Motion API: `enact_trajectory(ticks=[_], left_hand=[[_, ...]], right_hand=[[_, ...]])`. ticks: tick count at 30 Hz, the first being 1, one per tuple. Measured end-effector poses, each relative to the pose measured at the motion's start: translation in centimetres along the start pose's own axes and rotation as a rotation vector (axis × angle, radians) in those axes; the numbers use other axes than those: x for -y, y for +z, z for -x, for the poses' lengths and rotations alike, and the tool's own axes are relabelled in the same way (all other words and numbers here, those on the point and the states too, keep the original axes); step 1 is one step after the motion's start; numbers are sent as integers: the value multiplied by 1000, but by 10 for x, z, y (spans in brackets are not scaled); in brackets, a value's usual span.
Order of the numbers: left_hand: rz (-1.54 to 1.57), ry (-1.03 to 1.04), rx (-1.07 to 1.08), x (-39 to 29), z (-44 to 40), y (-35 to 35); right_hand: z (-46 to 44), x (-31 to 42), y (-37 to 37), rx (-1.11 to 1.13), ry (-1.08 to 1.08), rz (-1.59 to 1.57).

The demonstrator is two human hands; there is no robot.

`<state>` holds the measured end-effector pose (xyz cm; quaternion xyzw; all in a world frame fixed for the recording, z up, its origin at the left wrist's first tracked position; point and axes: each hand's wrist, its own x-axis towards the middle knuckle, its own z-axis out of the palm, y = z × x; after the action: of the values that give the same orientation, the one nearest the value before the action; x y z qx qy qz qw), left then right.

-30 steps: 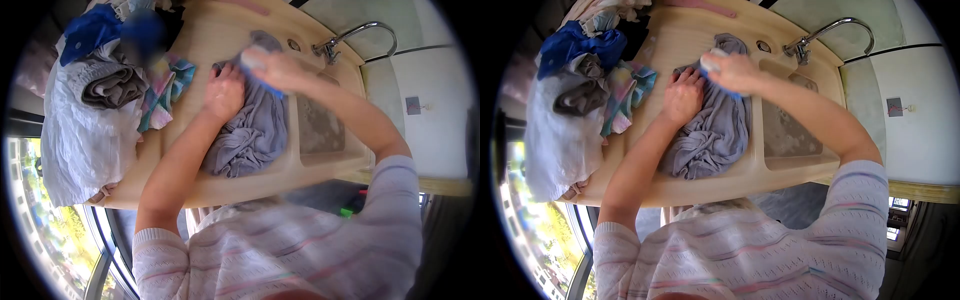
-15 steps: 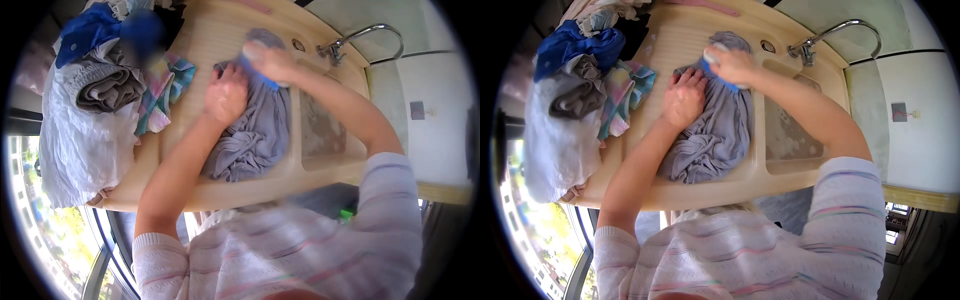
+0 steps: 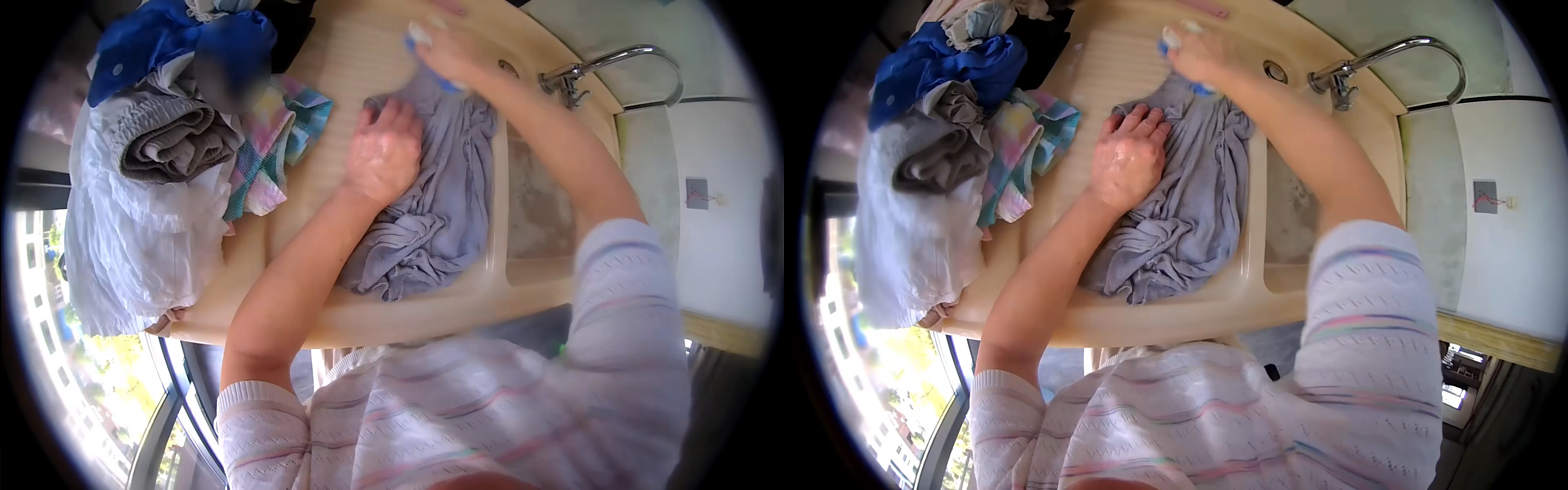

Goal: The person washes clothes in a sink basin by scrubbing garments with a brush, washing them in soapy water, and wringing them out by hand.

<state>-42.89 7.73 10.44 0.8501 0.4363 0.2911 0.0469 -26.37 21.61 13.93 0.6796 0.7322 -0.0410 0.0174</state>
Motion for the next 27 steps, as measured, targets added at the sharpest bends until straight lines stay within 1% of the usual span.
enact_trajectory(ticks=[3, 6, 8, 9, 10, 12, 13, 14, 15, 17, 18, 19, 20, 21, 22, 23, 25, 26, 27], left_hand=[[54, -6, -36, 5, -1, -7], [90, -15, -113, 1, 0, 0], [159, -76, -104, 1, -4, -2], [189, -106, -97, 2, -6, -3], [147, -110, -133, 1, -8, -4], [66, -114, -192, -1, -12, -4], [5, -96, -156, -1, -13, -4], [-55, -80, -123, 0, -15, -3], [-115, -66, -89, 2, -17, -3], [8, -244, -33, 14, -38, -3], [72, -335, -6, 22, -52, -5], [124, -477, 1, 28, -68, -19], [197, -534, -100, 42, -81, -26], [289, -636, -187, 43, -92, -39], [359, -670, -289, 56, -100, -42], [266, -674, -342, 66, -109, -44], [39, -551, -312, 94, -119, -27], [-94, -508, -234, 84, -117, -26], [-225, -464, -159, 65, -116, -23]], right_hand=[[-40, -13, -8, -55, 148, 114], [-4, -62, -10, -190, -12, -312], [48, -81, -33, -113, 138, -595], [70, -92, -31, -163, 148, -659], [91, -101, -26, -215, 160, -723], [132, -104, -14, -102, 171, -927], [151, -104, -2, -125, 118, -887], [173, -92, -5, -150, 24, -677], [192, -77, -10, -132, -43, -707], [213, -62, -19, -77, -119, -574], [221, -59, -17, -78, -167, -577], [227, -55, -16, -79, -212, -579], [235, -46, -27, 2, -190, -427], [239, -42, -29, 70, -203, -353], [242, -39, -29, 100, -243, -344], [244, -37, -30, 129, -284, -336], [247, -34, -41, 252, -266, -346], [248, -33, -44, 314, -261, -345], [246, -37, -45, 339, -270, -429]])
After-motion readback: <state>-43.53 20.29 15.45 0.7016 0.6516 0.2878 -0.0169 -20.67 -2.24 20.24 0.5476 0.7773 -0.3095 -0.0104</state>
